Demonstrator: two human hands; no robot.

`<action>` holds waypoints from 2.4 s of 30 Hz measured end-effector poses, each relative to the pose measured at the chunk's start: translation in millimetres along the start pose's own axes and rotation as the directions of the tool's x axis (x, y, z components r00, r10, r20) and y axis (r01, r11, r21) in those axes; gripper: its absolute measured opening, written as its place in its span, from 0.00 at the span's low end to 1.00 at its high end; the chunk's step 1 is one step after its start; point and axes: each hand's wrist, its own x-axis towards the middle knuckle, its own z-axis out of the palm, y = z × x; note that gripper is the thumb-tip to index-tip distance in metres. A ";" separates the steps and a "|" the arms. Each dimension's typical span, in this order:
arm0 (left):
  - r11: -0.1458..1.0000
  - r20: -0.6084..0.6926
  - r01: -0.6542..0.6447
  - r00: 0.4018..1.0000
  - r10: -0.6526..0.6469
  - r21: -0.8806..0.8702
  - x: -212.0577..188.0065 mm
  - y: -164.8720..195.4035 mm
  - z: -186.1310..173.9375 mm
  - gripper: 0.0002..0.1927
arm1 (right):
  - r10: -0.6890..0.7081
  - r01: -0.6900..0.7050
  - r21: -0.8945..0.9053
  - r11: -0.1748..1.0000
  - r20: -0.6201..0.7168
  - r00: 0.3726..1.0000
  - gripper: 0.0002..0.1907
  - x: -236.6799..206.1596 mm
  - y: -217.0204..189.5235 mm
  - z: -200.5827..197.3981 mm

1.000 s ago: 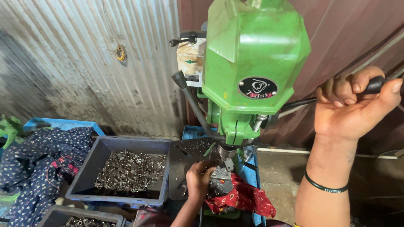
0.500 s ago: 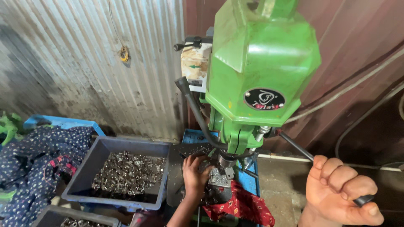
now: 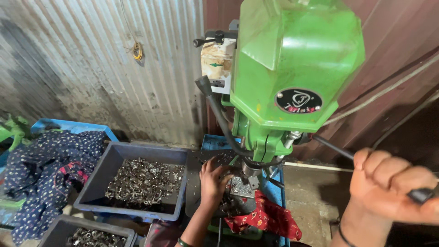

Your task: The person drills small metal fittings one at a time on a green bench drill press, holding each part on the worktable with the left hand while pulling the feed lever with the right hand, then drops the drilled part into a tray of finished pieces and picks up the next one.

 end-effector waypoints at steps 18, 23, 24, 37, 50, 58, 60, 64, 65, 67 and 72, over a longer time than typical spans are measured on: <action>0.822 0.168 0.060 0.968 -0.186 0.566 -58.7 -19.5 -79.5 0.22 | 0.365 -0.378 0.247 0.892 0.099 0.926 0.22 125.2 39.2 1.3; 0.895 0.105 0.030 0.991 -0.085 0.445 -65.0 -15.3 -71.6 0.20 | 0.380 -0.377 0.227 0.898 0.030 0.924 0.21 126.9 33.0 10.9; 0.917 0.069 0.014 0.997 -0.045 0.398 -62.3 -14.7 -68.2 0.19 | 0.364 -0.363 0.167 0.917 0.025 0.931 0.22 126.9 30.8 13.6; 0.907 0.071 0.112 0.993 -0.090 -0.407 -18.7 37.4 9.0 0.15 | 0.315 -0.321 0.166 0.932 0.061 0.947 0.28 125.7 20.2 21.6; 0.749 0.066 0.186 0.980 -0.188 -0.636 -20.4 32.6 15.8 0.13 | 0.308 -0.312 0.155 0.937 0.050 0.950 0.30 126.9 19.6 24.0; 0.759 0.124 0.273 0.961 -0.249 -0.591 -23.6 32.0 12.4 0.10 | 0.290 -0.292 0.131 0.948 0.030 0.956 0.30 124.6 17.4 28.3; 0.742 0.139 0.280 0.959 -0.247 -0.609 -21.9 32.5 10.7 0.10 | 0.279 -0.282 0.100 0.954 0.044 0.959 0.30 124.2 16.3 29.3; 0.812 0.150 0.242 0.970 -0.191 -0.531 -17.6 33.6 4.4 0.07 | 0.302 -0.304 0.183 0.935 0.038 0.952 0.29 119.6 14.6 29.7; 0.882 0.099 0.174 0.984 -0.145 -0.437 -19.5 35.0 1.9 0.08 | 0.301 -0.302 0.192 0.934 0.034 0.953 0.29 118.1 14.5 29.5; 0.960 0.043 0.096 0.995 -0.088 -0.265 -22.8 38.1 -1.6 0.08 | 0.284 -0.285 0.160 0.945 0.031 0.958 0.29 114.9 14.7 28.7; 0.998 0.002 0.010 1.000 -0.010 -0.068 -26.8 43.7 -0.7 0.08 | 0.295 -0.296 0.192 0.936 0.036 0.955 0.29 114.2 15.6 25.6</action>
